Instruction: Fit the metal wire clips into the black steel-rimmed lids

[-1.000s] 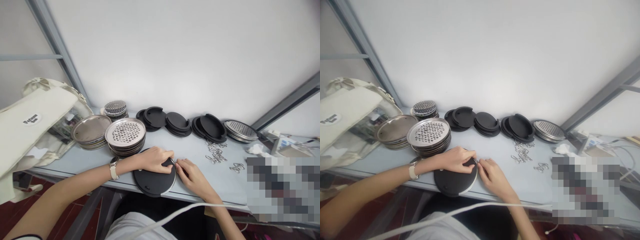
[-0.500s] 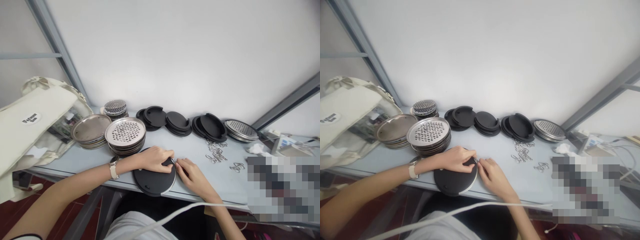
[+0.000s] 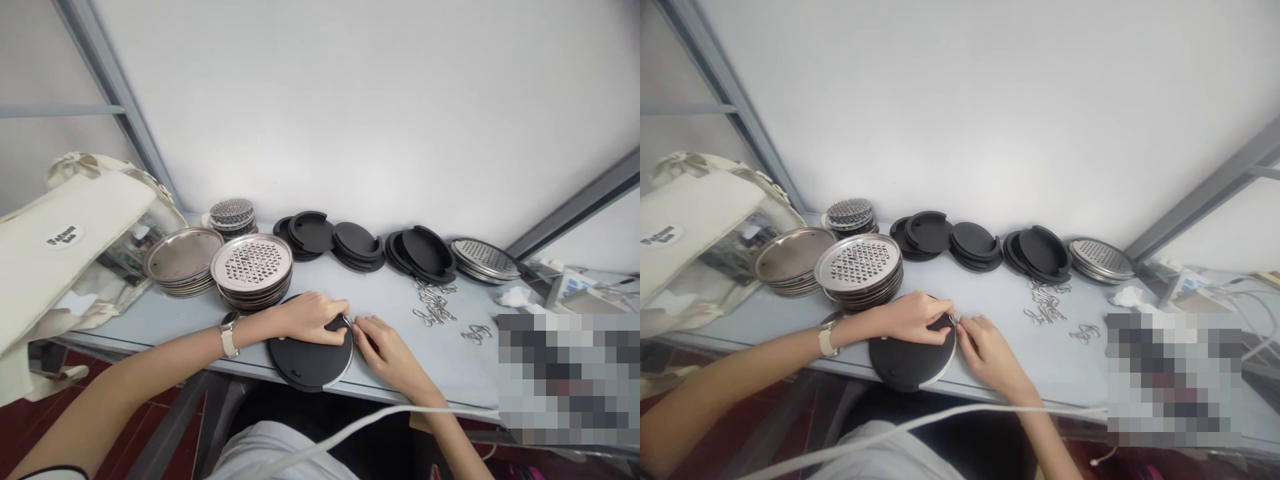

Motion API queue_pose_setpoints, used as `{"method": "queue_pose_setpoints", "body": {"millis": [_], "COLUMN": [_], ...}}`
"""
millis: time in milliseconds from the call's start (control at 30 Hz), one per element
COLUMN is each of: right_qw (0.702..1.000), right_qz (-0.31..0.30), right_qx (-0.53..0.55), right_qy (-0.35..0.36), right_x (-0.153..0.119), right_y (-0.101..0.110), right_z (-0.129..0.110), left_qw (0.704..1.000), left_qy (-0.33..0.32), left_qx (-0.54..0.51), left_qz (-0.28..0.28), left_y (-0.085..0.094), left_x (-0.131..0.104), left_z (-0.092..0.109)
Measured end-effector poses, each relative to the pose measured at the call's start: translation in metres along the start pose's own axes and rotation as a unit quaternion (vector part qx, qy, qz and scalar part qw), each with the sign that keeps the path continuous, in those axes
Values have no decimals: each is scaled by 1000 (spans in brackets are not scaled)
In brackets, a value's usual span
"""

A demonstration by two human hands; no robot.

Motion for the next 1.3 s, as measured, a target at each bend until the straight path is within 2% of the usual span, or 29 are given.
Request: {"method": "queue_pose_setpoints", "body": {"millis": [1300], "right_qw": [1000], "right_qz": [12], "right_qx": [-13], "right_qy": [6], "right_x": [0], "right_y": [3], "right_z": [-3], "left_qw": [999], "left_qy": [15], "left_qx": [-23], "left_qz": [-32], "left_y": [-5], "left_x": [-1], "left_z": [-5]}}
Point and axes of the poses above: each hand's wrist, its own x-axis towards the middle knuckle, its own y-axis out of the back of the hand, z = x × y, the point moved 10 cm from there along x, towards the middle knuckle, and after that the axes turned 1 degree about y, right-handed, at the moved point
